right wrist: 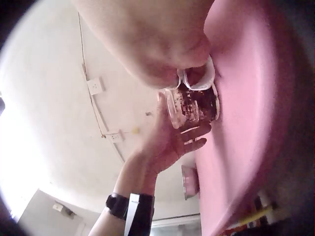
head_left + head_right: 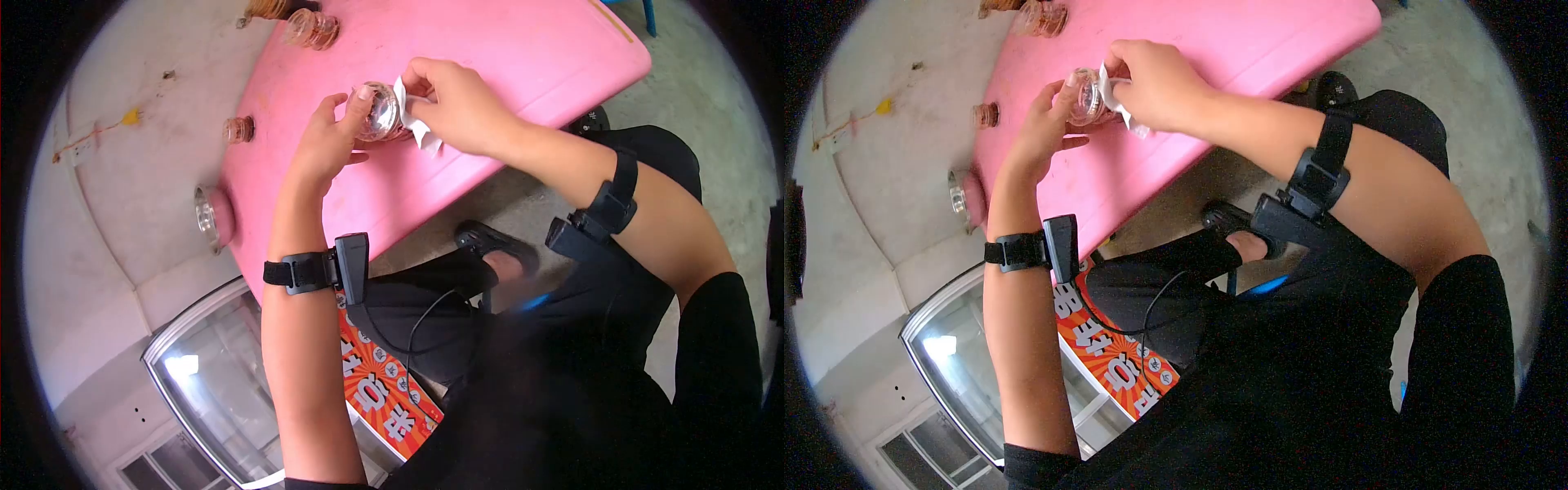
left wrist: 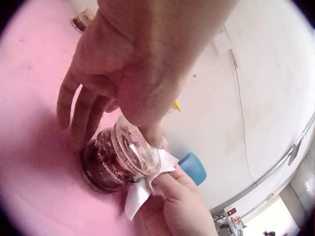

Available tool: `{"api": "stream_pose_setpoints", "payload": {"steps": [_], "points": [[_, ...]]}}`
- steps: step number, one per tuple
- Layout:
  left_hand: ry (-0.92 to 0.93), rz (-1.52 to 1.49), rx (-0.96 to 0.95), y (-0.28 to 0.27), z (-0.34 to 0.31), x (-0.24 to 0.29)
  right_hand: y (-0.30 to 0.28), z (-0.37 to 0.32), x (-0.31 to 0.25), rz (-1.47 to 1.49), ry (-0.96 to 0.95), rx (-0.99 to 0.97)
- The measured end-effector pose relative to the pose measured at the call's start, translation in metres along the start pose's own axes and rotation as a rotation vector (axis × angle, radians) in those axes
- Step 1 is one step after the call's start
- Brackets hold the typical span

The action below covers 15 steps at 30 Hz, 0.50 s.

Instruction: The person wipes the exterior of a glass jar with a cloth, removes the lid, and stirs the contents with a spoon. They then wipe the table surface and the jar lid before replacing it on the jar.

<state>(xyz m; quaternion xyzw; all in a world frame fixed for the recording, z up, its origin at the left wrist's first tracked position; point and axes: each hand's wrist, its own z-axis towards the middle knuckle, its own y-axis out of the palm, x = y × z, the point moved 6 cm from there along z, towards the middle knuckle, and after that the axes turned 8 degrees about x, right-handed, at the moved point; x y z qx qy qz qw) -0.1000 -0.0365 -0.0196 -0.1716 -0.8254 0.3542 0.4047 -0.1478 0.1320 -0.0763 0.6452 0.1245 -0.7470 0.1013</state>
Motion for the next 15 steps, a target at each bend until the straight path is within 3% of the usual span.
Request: {"api": "stream_pose_setpoints", "payload": {"steps": [3, 7, 9, 11, 15], "points": [[-0.025, 0.035, -0.018, -0.005, 0.002, -0.002, 0.002, 0.0, 0.0, 0.08, 0.031, 0.027], [0.007, 0.044, -0.053, -0.005, 0.003, 0.0, 0.004, 0.03, -0.004, -0.073, -0.069, -0.006], [0.009, 0.075, -0.063, -0.006, 0.006, -0.001, 0.007, 0.036, -0.009, -0.182, -0.158, 0.069], [0.068, 0.072, -0.11, -0.008, 0.011, 0.0, 0.01, 0.036, -0.005, -0.141, -0.136, 0.075], [0.018, 0.111, -0.143, -0.016, 0.018, 0.002, 0.002, 0.036, 0.0, -0.129, -0.159, 0.038]]}}
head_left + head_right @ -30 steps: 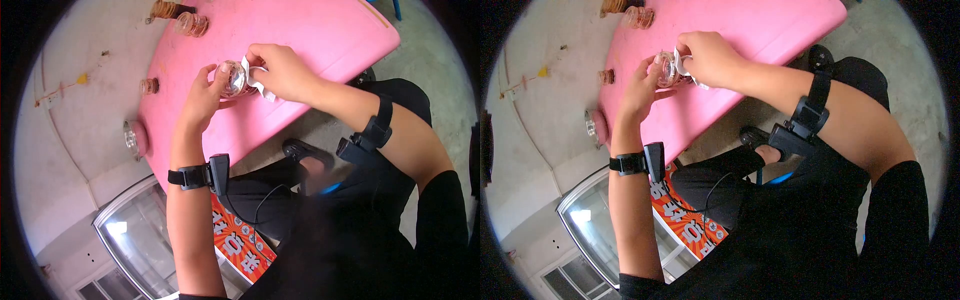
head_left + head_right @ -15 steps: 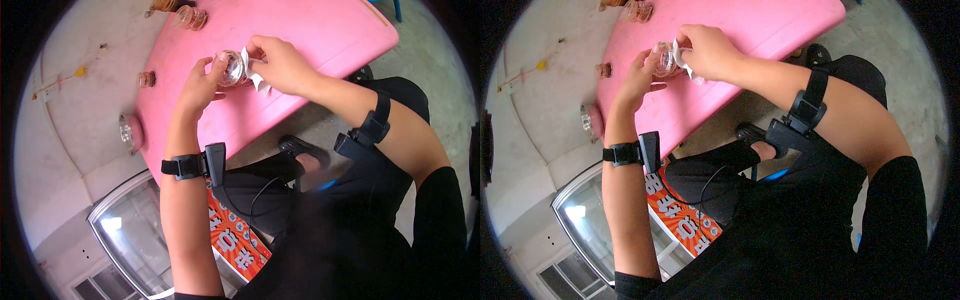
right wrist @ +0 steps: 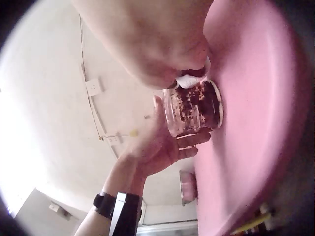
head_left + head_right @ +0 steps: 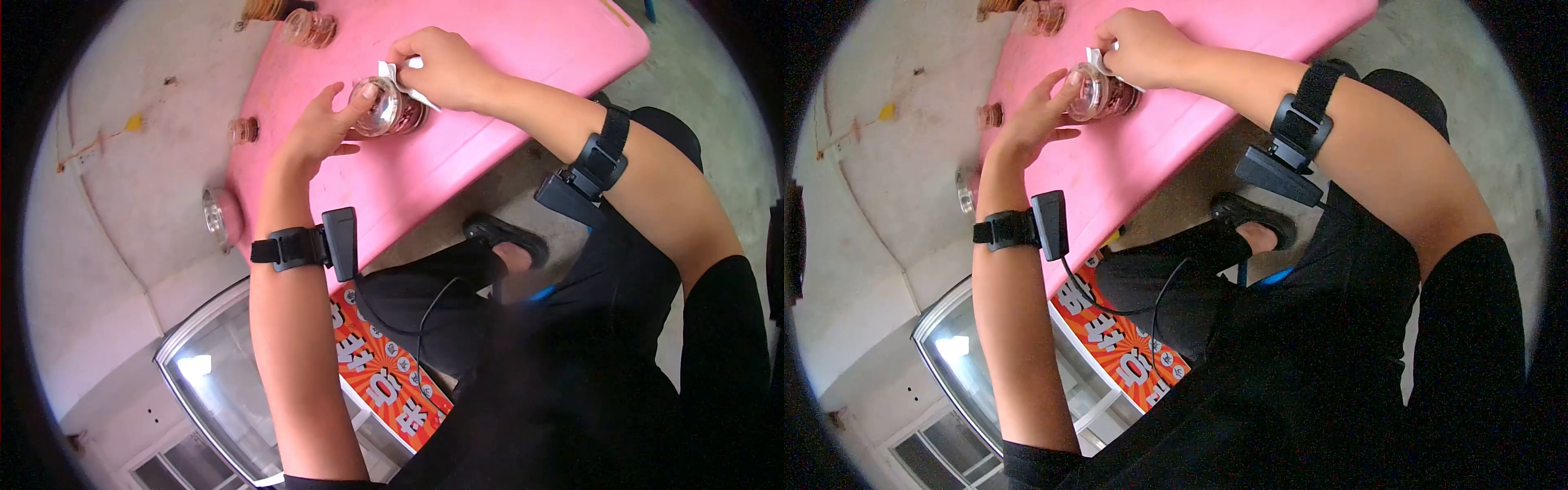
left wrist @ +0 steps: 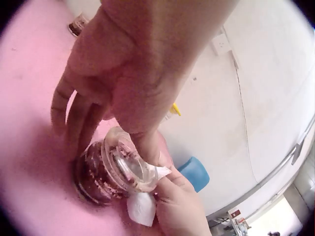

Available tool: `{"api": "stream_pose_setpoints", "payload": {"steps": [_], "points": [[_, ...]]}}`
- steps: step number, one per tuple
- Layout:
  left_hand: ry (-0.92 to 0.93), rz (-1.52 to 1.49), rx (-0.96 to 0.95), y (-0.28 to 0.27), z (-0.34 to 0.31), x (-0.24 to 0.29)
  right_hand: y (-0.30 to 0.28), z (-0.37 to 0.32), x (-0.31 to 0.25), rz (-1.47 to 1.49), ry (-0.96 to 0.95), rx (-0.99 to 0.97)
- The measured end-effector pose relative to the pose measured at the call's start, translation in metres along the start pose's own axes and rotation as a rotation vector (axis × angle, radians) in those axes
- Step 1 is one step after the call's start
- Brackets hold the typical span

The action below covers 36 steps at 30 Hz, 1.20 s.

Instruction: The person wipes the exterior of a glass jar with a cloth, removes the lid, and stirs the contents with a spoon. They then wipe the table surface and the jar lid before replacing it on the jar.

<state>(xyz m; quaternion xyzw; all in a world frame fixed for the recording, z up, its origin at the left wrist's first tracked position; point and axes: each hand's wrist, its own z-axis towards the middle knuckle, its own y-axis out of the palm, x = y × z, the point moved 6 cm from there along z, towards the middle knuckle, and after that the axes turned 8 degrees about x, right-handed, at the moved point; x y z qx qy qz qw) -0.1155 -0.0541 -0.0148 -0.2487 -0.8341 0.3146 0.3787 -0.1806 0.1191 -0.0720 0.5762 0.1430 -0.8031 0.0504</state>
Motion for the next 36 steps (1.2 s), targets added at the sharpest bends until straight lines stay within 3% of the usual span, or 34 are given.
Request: {"api": "stream_pose_setpoints", "payload": {"steps": [5, 7, 10, 15, 21, 25, 31, 36], "points": [[0.09, 0.21, 0.049, -0.007, 0.002, 0.018, -0.012, -0.013, -0.004, 0.102, 0.028, -0.016], [0.113, 0.225, 0.049, -0.007, 0.0, 0.021, -0.011, -0.016, -0.006, 0.116, 0.17, -0.051], [0.144, 0.208, 0.026, -0.007, 0.003, 0.019, -0.003, 0.0, -0.007, -0.094, 0.068, -0.08], [0.132, 0.125, -0.018, -0.003, 0.001, 0.011, 0.009, 0.005, -0.002, -0.002, 0.105, -0.1], [0.247, 0.024, -0.079, 0.003, 0.001, 0.016, 0.005, 0.001, -0.004, 0.01, 0.058, -0.095], [0.212, 0.009, 0.008, 0.008, -0.012, 0.014, -0.007, -0.007, -0.012, -0.083, -0.072, -0.034], [0.153, -0.158, 0.157, 0.027, -0.031, 0.007, -0.016, -0.022, -0.015, -0.033, 0.008, -0.151], [0.096, -0.247, 0.255, 0.034, -0.035, 0.003, -0.009, -0.011, -0.008, -0.086, 0.001, -0.133]]}}
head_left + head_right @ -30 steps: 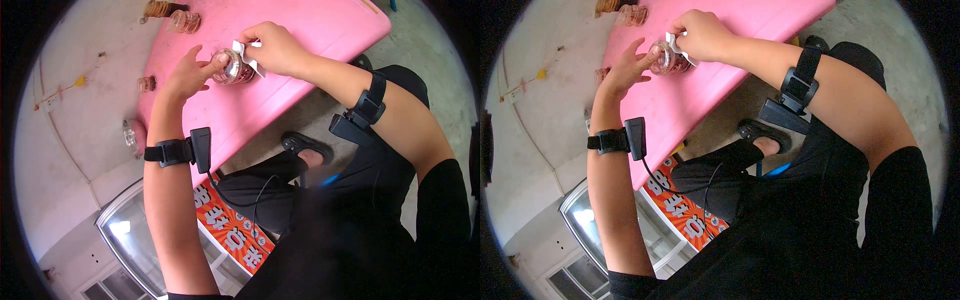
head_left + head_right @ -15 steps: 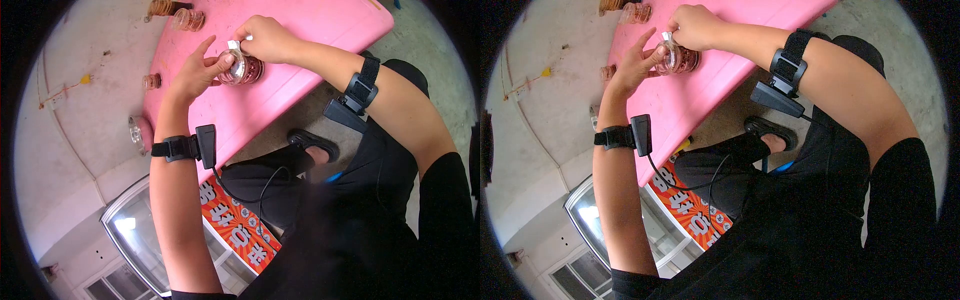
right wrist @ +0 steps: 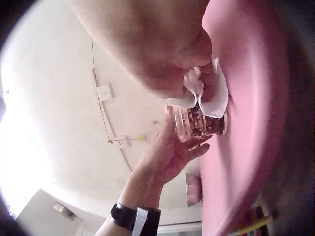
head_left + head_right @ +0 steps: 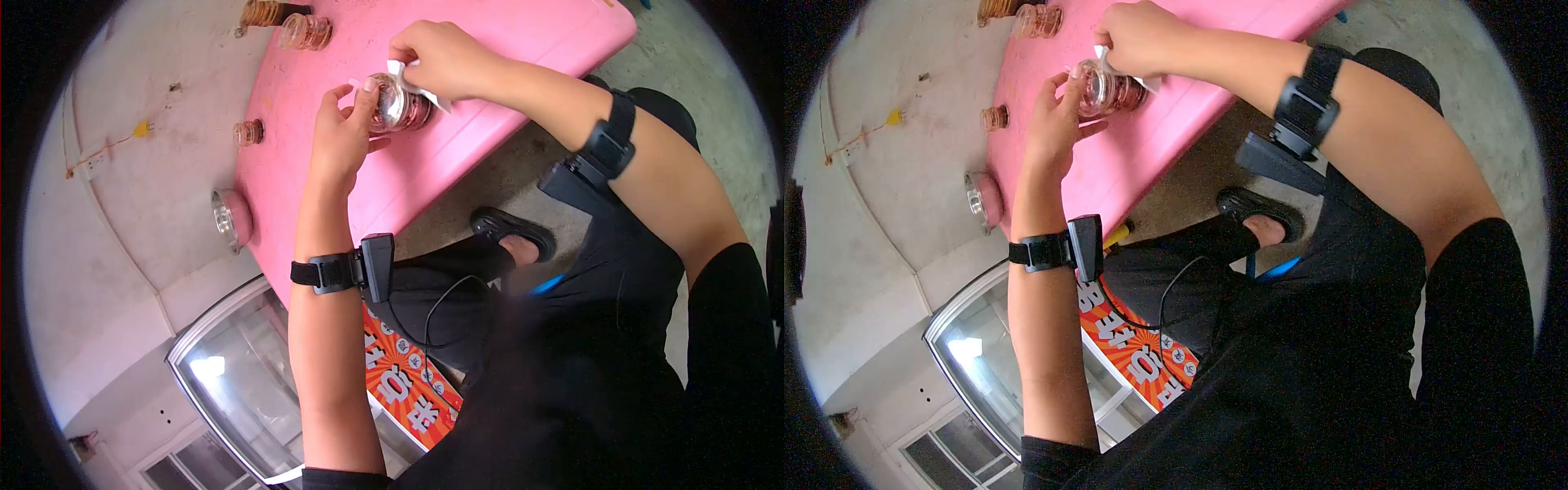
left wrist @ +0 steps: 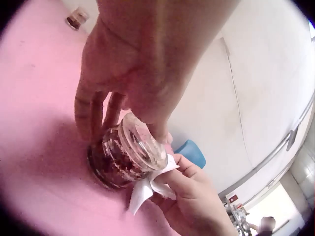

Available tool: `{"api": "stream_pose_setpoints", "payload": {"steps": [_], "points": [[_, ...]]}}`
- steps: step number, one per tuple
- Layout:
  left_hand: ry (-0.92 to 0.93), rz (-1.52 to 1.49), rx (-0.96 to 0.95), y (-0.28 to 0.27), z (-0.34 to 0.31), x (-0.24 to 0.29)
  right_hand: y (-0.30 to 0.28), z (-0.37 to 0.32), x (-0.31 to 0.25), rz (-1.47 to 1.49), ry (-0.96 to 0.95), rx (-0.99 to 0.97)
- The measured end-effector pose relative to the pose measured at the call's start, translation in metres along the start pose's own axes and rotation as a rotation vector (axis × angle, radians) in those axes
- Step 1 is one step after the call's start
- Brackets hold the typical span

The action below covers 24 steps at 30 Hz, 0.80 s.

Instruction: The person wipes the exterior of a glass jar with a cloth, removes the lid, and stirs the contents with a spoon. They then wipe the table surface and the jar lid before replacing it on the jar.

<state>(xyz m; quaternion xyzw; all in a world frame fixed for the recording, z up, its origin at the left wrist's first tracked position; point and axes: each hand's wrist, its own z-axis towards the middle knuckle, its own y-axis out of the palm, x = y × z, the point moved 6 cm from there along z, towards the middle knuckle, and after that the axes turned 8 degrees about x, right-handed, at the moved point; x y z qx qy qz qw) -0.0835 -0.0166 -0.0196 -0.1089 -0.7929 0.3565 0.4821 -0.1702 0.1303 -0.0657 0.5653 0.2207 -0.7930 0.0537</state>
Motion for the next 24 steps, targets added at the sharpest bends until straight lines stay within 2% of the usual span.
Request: {"api": "stream_pose_setpoints", "payload": {"steps": [5, 7, 8, 10, 12, 14, 18, 22, 24], "points": [[-0.031, -0.005, 0.046, 0.003, 0.008, 0.0, 0.013, 0.023, 0.015, 0.013, -0.086, 0.129], [-0.044, -0.025, 0.061, 0.006, 0.002, 0.0, 0.006, 0.013, 0.014, 0.059, 0.054, 0.038], [-0.052, -0.041, 0.075, 0.007, 0.0, 0.001, -0.001, 0.005, 0.008, 0.055, 0.054, 0.034], [-0.051, -0.065, 0.076, 0.009, 0.006, -0.007, -0.008, -0.017, 0.003, 0.213, 0.171, -0.052], [-0.052, -0.085, 0.075, 0.007, 0.012, -0.009, -0.001, -0.026, 0.005, 0.207, 0.168, -0.038], [-0.083, -0.128, 0.024, 0.008, 0.009, -0.006, 0.002, -0.03, 0.0, 0.151, 0.12, 0.069], [-0.108, -0.079, 0.014, -0.002, 0.009, -0.006, 0.013, -0.016, -0.005, 0.079, 0.138, 0.14], [-0.201, 0.0, -0.05, -0.018, 0.007, -0.018, 0.028, -0.012, 0.001, 0.133, 0.138, 0.091], [-0.236, 0.037, -0.09, -0.027, 0.012, -0.02, 0.032, -0.005, -0.004, 0.112, -0.041, 0.085]]}}
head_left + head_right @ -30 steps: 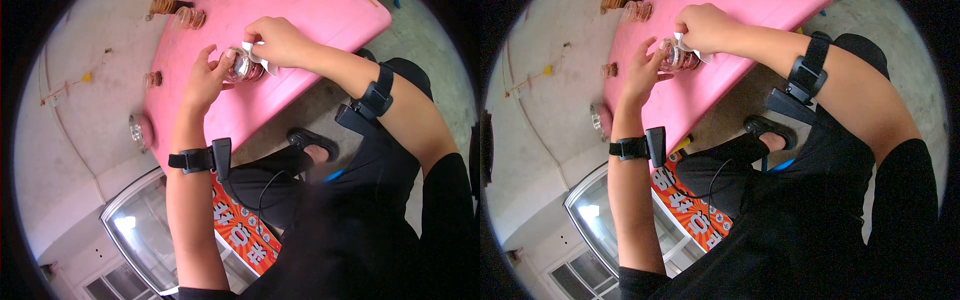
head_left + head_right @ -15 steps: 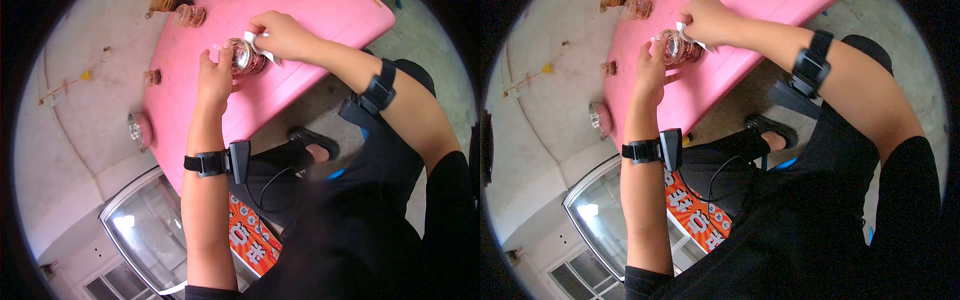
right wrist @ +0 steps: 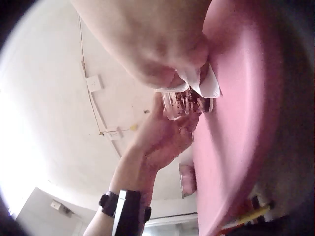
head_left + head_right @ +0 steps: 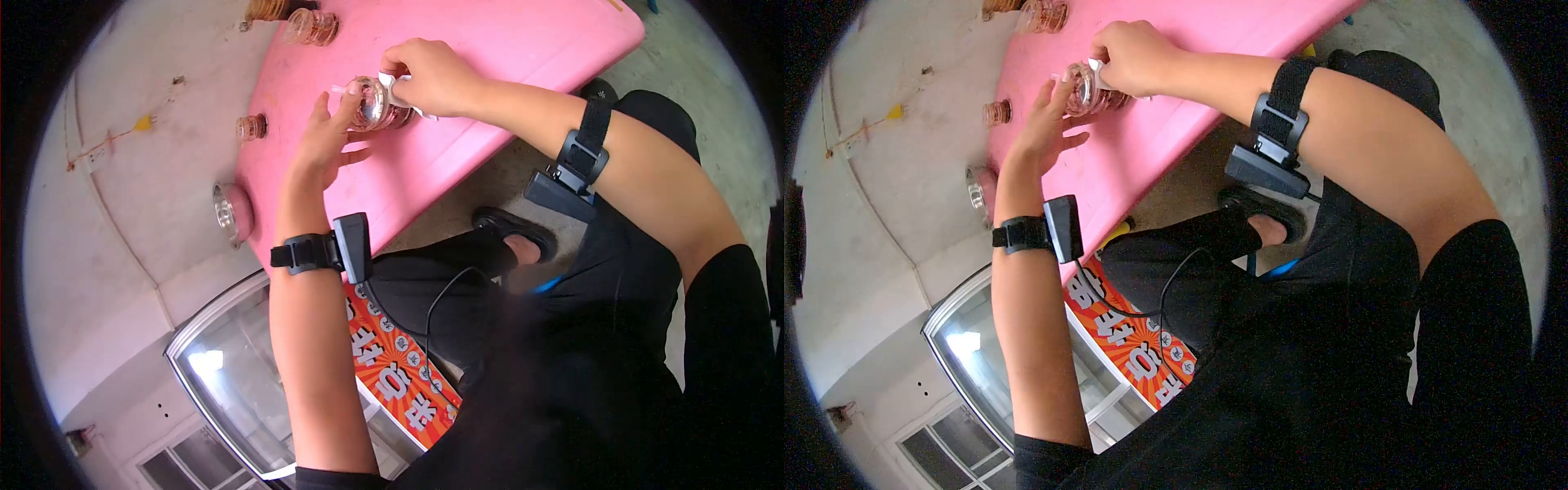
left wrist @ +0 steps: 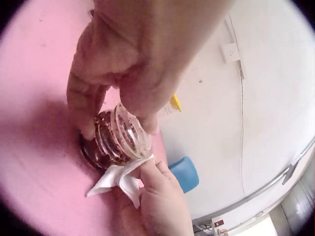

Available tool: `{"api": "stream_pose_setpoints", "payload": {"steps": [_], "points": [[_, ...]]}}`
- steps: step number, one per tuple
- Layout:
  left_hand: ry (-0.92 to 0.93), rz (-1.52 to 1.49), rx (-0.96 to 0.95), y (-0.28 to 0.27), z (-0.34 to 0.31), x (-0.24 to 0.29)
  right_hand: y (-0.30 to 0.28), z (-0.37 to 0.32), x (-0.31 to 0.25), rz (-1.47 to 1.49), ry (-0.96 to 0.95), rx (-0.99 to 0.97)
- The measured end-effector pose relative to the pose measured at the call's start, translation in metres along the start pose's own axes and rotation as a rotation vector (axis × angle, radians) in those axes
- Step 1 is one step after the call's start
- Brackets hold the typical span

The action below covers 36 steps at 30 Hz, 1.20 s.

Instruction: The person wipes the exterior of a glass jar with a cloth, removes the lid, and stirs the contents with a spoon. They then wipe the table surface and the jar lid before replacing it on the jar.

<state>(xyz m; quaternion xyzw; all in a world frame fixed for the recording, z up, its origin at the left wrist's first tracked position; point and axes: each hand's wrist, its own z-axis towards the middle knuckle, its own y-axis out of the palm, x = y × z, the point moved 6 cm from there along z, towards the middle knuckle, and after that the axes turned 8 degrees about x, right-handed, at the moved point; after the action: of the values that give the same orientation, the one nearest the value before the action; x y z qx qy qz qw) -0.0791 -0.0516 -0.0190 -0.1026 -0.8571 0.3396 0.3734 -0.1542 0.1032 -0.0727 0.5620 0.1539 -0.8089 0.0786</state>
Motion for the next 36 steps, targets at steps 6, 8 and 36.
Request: {"api": "stream_pose_setpoints", "payload": {"steps": [6, 8, 36], "points": [[0.093, 0.227, -0.105, 0.02, -0.015, 0.0, -0.034, -0.055, 0.004, 0.106, 0.112, -0.048], [0.195, 0.135, -0.149, 0.01, 0.001, 0.009, -0.022, -0.036, 0.003, 0.099, 0.079, -0.038], [0.229, -0.044, 0.073, 0.012, -0.008, 0.002, 0.004, 0.012, 0.006, 0.023, 0.238, -0.109]]}}
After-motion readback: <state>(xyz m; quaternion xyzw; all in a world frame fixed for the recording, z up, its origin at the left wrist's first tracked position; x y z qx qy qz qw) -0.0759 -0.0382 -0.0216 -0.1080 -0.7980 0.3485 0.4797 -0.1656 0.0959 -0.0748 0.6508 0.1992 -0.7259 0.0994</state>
